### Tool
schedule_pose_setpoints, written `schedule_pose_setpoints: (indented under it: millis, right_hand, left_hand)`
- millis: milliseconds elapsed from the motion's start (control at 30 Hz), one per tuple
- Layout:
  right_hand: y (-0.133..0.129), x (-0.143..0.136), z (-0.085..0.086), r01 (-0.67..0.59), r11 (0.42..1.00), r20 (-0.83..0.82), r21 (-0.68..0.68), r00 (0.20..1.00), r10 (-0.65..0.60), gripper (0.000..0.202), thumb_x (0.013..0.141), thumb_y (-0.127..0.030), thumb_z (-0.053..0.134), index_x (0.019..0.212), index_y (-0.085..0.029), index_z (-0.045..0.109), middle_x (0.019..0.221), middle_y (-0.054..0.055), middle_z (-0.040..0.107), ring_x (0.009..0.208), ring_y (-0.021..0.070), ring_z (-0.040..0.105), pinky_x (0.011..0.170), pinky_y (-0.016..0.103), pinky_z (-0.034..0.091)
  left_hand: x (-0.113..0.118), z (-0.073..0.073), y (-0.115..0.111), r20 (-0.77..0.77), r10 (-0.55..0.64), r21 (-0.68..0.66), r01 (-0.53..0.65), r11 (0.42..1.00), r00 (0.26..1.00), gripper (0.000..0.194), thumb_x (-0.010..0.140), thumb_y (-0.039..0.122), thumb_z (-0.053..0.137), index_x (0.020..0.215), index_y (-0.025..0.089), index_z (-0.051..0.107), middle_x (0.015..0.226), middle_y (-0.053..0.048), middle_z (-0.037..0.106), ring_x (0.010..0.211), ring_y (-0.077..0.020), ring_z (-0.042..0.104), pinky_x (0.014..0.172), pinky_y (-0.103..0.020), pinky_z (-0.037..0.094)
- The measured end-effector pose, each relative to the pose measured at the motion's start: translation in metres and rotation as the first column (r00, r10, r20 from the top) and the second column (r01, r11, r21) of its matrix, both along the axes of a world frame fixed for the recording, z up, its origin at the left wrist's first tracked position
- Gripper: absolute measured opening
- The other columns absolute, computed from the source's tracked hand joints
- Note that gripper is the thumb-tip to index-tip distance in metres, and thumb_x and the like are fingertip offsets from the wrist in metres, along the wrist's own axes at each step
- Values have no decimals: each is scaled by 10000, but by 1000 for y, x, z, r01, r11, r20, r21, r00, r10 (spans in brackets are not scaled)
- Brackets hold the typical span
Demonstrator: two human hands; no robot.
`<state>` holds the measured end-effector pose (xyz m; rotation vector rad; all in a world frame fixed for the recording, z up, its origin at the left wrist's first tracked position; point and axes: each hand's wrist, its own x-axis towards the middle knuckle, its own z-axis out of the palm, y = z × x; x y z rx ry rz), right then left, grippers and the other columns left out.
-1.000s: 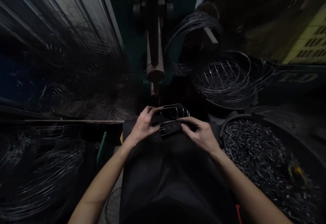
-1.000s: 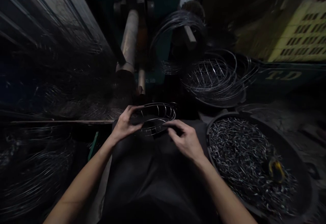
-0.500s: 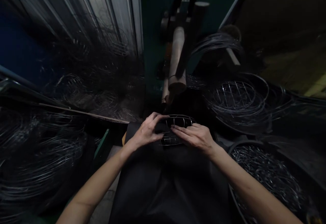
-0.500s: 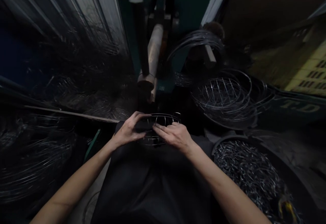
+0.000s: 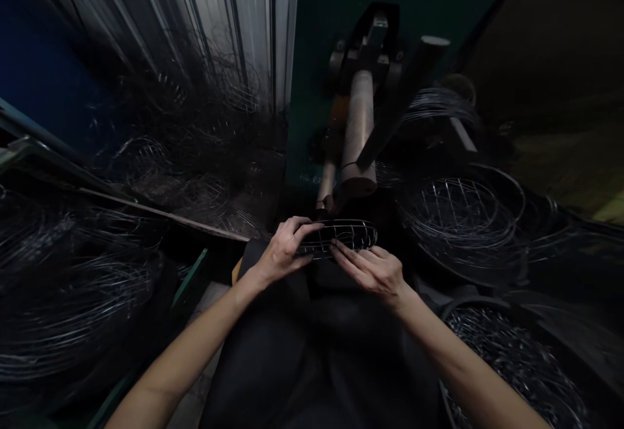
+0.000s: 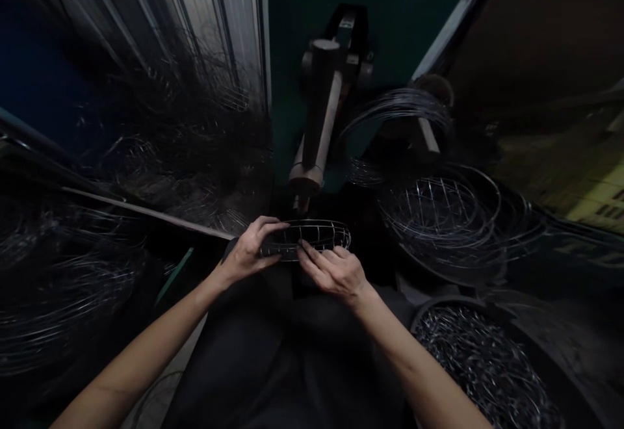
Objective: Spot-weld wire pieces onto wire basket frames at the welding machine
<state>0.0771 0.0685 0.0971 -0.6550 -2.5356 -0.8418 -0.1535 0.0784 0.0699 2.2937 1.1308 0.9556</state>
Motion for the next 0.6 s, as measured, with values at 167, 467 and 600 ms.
schedule_pose_setpoints:
  millis: [167,467,600]
  right_hand:
    - [3,0,-2,-8,1000,-34,-18,999,7,328,855,-134,572,1171,-206,622,1152,31,656,587,57,524,546,263,359]
    - [13,-2,-5,63,980,-52,-190,996,-74,356,890,-154,508,1215,-270,597,1181,12,636,608,74,562,537,278,372]
    - [17,2,-13,80,987,-15,-139,996,-83,346,893,-153,496,1205,-254,607,1195,20,626,612,77,559,546,275,375]
  left_hand:
    - [1,-3,4,-26,13,29,-12,1000,1000,629,739,163,656,1310,257,408,1227,-93,481,1141,-256,502,941,-420,450]
    - [1,-2,18,-25,36,78,-34,996,999,607,734,175,662,1295,235,439,1207,-104,486,1107,-261,508,938,-431,448]
    - [0,-7,26,-50,31,105,-25,994,998,600,735,174,664,1294,223,450,1196,-109,495,1100,-260,513,935,-430,445]
